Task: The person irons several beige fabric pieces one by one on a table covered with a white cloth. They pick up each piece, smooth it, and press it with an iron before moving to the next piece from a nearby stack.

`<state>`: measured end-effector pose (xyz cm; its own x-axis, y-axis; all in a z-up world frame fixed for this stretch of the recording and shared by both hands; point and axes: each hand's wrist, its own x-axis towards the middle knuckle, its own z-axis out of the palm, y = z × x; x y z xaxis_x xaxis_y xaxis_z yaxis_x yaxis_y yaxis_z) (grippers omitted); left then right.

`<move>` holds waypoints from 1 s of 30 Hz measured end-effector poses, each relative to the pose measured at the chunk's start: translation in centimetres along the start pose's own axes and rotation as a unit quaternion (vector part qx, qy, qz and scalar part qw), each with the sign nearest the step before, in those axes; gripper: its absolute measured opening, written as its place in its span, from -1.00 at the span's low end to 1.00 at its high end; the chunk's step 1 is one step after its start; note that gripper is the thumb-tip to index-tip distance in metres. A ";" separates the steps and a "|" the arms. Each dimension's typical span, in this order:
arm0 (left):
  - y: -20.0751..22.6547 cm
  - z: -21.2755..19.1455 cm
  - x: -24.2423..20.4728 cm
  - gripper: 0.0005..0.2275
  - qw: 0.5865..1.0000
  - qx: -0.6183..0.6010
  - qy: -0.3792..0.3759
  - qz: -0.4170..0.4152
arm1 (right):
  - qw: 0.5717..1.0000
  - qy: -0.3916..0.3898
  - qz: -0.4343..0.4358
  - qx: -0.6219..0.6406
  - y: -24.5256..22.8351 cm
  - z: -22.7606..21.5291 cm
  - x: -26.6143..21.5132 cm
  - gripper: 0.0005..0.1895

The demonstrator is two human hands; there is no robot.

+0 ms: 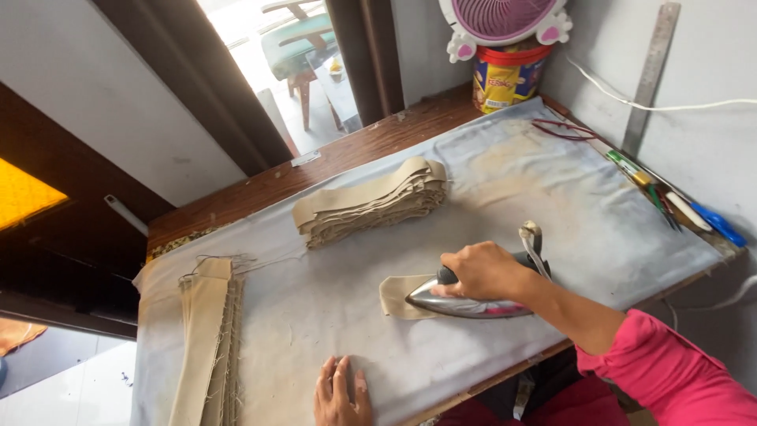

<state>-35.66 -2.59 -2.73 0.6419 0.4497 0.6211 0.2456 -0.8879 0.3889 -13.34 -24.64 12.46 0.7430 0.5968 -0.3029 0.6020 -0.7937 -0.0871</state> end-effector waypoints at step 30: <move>2.3 -2.4 -1.7 -0.77 0.995 0.027 0.088 0.030 | 0.996 0.045 -0.068 0.025 -9.6 -0.7 5.5 -0.45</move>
<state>-37.90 -5.16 -1.26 0.5212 0.4007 0.7535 0.2513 -0.9158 0.3132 -14.85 -13.62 12.28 0.6795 0.7061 -0.1995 0.6855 -0.7078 -0.1703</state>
